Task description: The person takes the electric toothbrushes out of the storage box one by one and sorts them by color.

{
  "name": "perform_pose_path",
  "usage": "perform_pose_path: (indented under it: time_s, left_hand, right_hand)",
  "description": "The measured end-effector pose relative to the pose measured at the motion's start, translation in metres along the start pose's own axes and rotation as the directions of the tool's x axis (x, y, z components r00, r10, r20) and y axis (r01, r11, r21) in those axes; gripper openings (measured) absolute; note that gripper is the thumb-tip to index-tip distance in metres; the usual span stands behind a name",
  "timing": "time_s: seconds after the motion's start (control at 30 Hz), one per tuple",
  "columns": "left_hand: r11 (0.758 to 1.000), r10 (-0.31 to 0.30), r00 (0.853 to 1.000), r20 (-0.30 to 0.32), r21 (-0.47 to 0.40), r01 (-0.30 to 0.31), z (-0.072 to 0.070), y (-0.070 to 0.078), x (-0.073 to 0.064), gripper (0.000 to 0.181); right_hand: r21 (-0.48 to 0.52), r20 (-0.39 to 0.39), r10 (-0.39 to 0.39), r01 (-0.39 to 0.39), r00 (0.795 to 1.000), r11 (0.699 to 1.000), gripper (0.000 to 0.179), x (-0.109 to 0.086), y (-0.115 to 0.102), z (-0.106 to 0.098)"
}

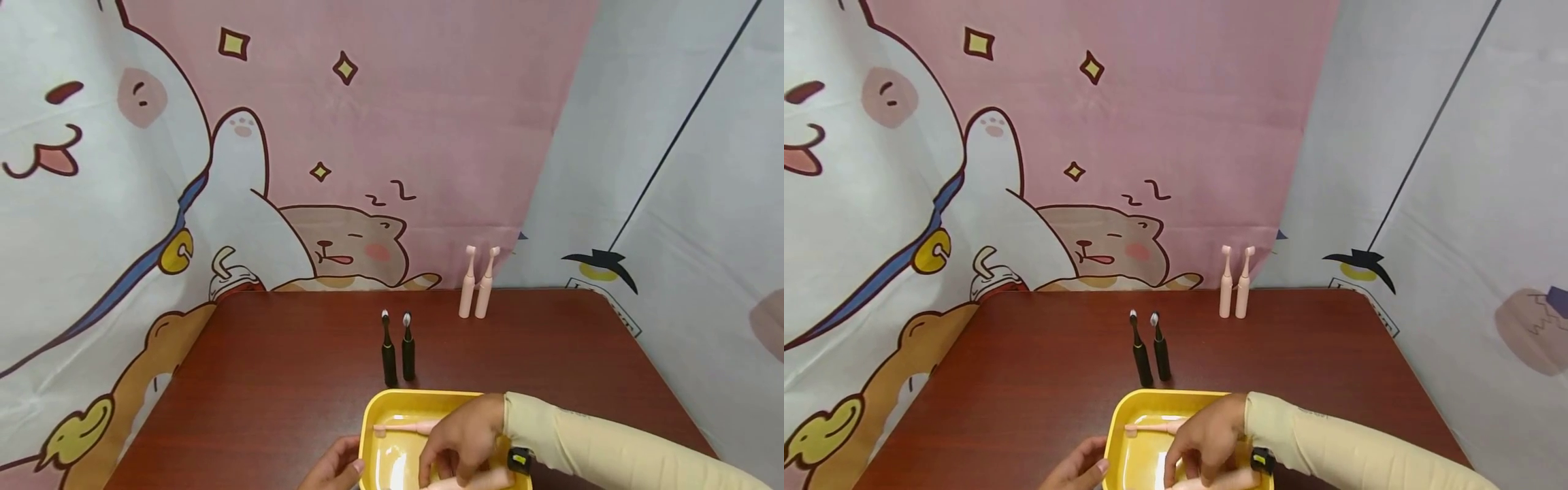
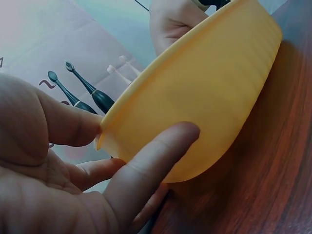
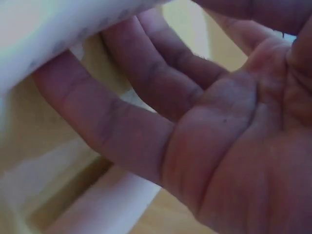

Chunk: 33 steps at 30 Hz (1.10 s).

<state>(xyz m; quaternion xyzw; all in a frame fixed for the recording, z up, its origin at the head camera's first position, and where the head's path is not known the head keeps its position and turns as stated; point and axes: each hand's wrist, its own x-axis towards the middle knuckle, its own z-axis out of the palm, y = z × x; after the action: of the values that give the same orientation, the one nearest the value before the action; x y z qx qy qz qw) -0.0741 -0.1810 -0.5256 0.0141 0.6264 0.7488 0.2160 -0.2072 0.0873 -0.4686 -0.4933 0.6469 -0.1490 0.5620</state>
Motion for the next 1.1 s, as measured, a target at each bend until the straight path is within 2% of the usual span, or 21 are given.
perform_pose_path:
  time_s: [0.07, 0.13, 0.3, 0.37, 0.5, 0.57, 0.63, 0.7, 0.83, 0.97, 1.1]
  left_hand:
    - [1.000, 0.007, 1.000, 0.003, 0.002, -0.007, 0.000, 0.000, 0.000, 0.055]
    - [1.000, 0.000, 1.000, -0.001, -0.015, 0.000, 0.000, 0.000, 0.001, 0.055]
    - [0.995, -0.045, 0.999, -0.027, -0.086, 0.043, 0.001, 0.000, 0.001, 0.056]
    - [0.997, -0.040, 0.999, -0.022, -0.073, 0.039, 0.001, 0.000, 0.001, 0.057]
    - [1.000, -0.002, 1.000, -0.009, -0.022, 0.001, -0.002, -0.001, 0.001, 0.056]
    - [1.000, 0.022, 1.000, 0.004, -0.010, -0.022, -0.004, -0.001, 0.002, 0.056]
    - [0.999, 0.037, 0.999, 0.013, -0.003, -0.037, -0.006, -0.001, 0.002, 0.056]
    - [0.999, 0.040, 0.999, 0.018, -0.006, -0.040, -0.006, 0.000, 0.001, 0.056]
    - [0.999, 0.020, 1.000, 0.008, -0.029, -0.020, -0.006, 0.000, 0.001, 0.057]
    - [0.999, 0.020, 1.000, 0.011, -0.038, -0.019, -0.006, 0.000, 0.001, 0.057]
    - [0.999, 0.025, 0.999, 0.031, -0.036, -0.024, -0.009, -0.001, 0.002, 0.059]
  right_hand:
    - [0.124, 0.033, -0.014, 0.010, 0.999, 0.992, 0.055, -0.001, 0.003, -0.001]
    - [0.199, 0.049, -0.034, 0.024, 0.998, 0.980, 0.054, -0.003, 0.004, -0.002]
    - [0.241, 0.044, -0.111, 0.098, 0.993, 0.966, 0.050, -0.009, 0.005, -0.003]
    - [0.248, 0.018, -0.128, 0.119, 0.992, 0.961, 0.049, -0.013, 0.005, -0.003]
    - [0.267, -0.086, -0.134, 0.152, 0.987, 0.952, 0.047, -0.028, 0.002, -0.006]
    - [0.261, -0.164, -0.137, 0.177, 0.977, 0.949, 0.046, -0.037, 0.000, -0.009]
    - [0.242, -0.247, -0.160, 0.221, 0.956, 0.945, 0.046, -0.046, -0.002, -0.011]
    - [0.212, -0.325, -0.198, 0.275, 0.925, 0.938, 0.046, -0.054, -0.003, -0.012]
    - [0.152, -0.470, -0.269, 0.377, 0.840, 0.914, 0.042, -0.072, -0.004, -0.016]
    - [0.112, -0.627, -0.298, 0.462, 0.719, 0.880, 0.039, -0.091, -0.001, -0.018]
    - [0.092, -0.770, -0.283, 0.538, 0.572, 0.838, 0.043, -0.106, 0.006, -0.019]
